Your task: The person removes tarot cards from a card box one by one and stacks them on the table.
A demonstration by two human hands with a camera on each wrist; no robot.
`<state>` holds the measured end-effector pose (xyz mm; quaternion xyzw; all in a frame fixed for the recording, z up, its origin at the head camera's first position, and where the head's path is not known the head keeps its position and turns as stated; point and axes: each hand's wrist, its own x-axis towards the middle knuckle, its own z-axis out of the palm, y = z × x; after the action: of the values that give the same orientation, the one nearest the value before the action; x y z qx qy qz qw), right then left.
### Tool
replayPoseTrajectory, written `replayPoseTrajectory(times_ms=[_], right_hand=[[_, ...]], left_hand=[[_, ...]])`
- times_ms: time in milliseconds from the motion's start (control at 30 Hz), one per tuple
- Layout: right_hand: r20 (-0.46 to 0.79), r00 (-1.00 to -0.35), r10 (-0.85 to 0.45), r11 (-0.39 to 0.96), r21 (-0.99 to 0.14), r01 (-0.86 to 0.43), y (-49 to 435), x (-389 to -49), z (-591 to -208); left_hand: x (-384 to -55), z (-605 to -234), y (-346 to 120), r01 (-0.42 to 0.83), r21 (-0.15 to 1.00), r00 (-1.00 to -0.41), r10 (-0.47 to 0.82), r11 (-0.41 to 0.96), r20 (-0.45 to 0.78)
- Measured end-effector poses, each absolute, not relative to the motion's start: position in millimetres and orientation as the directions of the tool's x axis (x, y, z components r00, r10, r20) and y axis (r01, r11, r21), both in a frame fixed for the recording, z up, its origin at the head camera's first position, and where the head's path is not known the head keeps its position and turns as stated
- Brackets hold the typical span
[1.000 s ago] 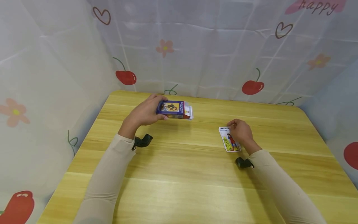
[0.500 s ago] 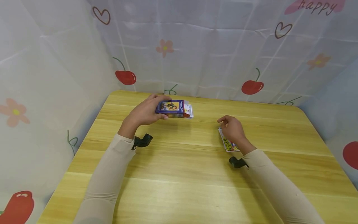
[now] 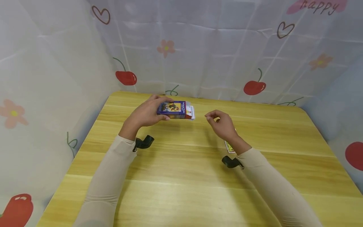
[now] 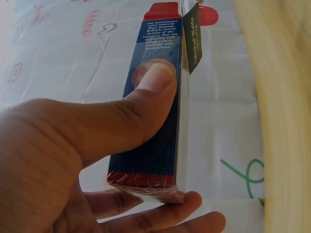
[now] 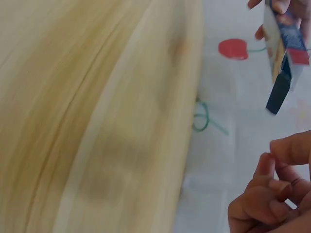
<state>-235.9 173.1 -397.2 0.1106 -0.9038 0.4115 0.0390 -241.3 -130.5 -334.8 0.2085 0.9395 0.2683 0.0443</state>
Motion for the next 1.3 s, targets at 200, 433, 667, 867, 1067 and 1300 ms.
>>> replayPoseTrajectory(times_ms=[200,433,667,867,1067,1300], right_hand=[[0.146,-0.982,-0.124,0.438,-0.880,-0.186,146.7,-238.8,-384.6],[-0.113,-0.985,-0.133,0.375,-0.925,0.056,131.0,-242.2,-378.4],[-0.215,-0.959,-0.184,0.285,-0.945,0.157,126.7,-242.6,-377.0],[-0.208,-0.961,-0.184,0.267,-0.951,0.155,131.1,-242.1,-376.4],[-0.208,-0.968,-0.138,0.237,-0.956,0.171,139.0,-239.9,-373.2],[-0.249,-0.962,-0.113,0.187,-0.956,0.225,141.3,-242.3,-378.9]], left_hand=[[-240.9,-333.3,-130.4,0.363,0.525,-0.912,0.410,0.770,0.031],[-240.6,-333.5,-130.1,0.349,0.530,-0.918,0.395,0.773,0.029],[-241.3,-333.2,-130.4,0.355,0.525,-0.917,0.398,0.774,0.033],[-241.1,-332.6,-131.1,0.351,0.523,-0.918,0.396,0.777,0.029],[-242.3,-332.8,-130.8,0.345,0.516,-0.920,0.390,0.784,0.022],[-242.4,-334.2,-130.8,0.345,0.519,-0.921,0.388,0.782,0.027]])
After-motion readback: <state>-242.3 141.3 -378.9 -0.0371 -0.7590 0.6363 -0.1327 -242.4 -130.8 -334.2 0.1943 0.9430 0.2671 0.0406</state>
